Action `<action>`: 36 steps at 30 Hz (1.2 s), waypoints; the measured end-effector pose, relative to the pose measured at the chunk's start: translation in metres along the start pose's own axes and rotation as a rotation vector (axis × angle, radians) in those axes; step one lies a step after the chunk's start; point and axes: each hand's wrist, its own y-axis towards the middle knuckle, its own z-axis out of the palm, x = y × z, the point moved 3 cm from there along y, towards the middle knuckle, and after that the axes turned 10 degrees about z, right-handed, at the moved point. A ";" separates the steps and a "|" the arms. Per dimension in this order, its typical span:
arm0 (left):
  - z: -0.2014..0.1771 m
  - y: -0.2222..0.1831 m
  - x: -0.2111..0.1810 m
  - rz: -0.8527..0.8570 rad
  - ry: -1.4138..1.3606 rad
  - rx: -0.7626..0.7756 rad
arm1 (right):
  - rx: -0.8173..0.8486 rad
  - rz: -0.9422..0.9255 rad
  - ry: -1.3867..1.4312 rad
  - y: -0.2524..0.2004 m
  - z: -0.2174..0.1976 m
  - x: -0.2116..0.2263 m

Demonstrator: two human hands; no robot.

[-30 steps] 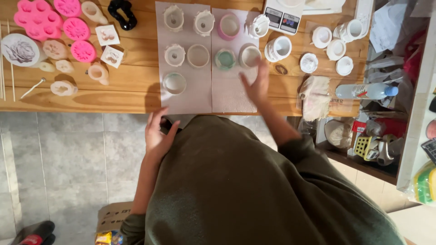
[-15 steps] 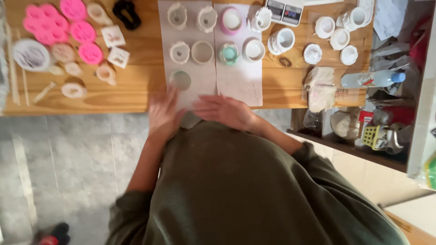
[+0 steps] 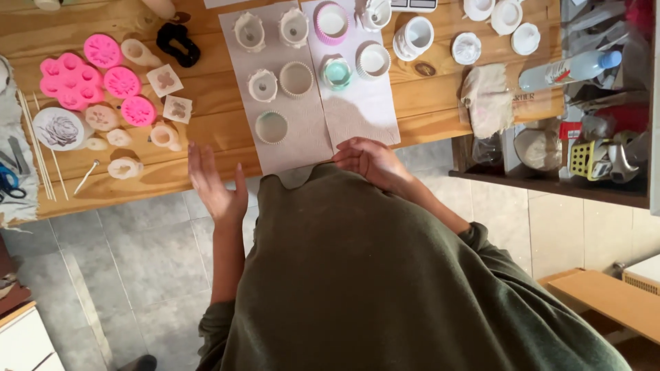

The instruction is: The recorder is selecting various candle containers from a storage shelf and organizing them on a workbench alongside craft materials.

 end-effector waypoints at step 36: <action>0.145 0.057 0.046 -0.079 -0.265 0.290 | -0.138 -0.322 -1.010 0.049 0.025 -0.004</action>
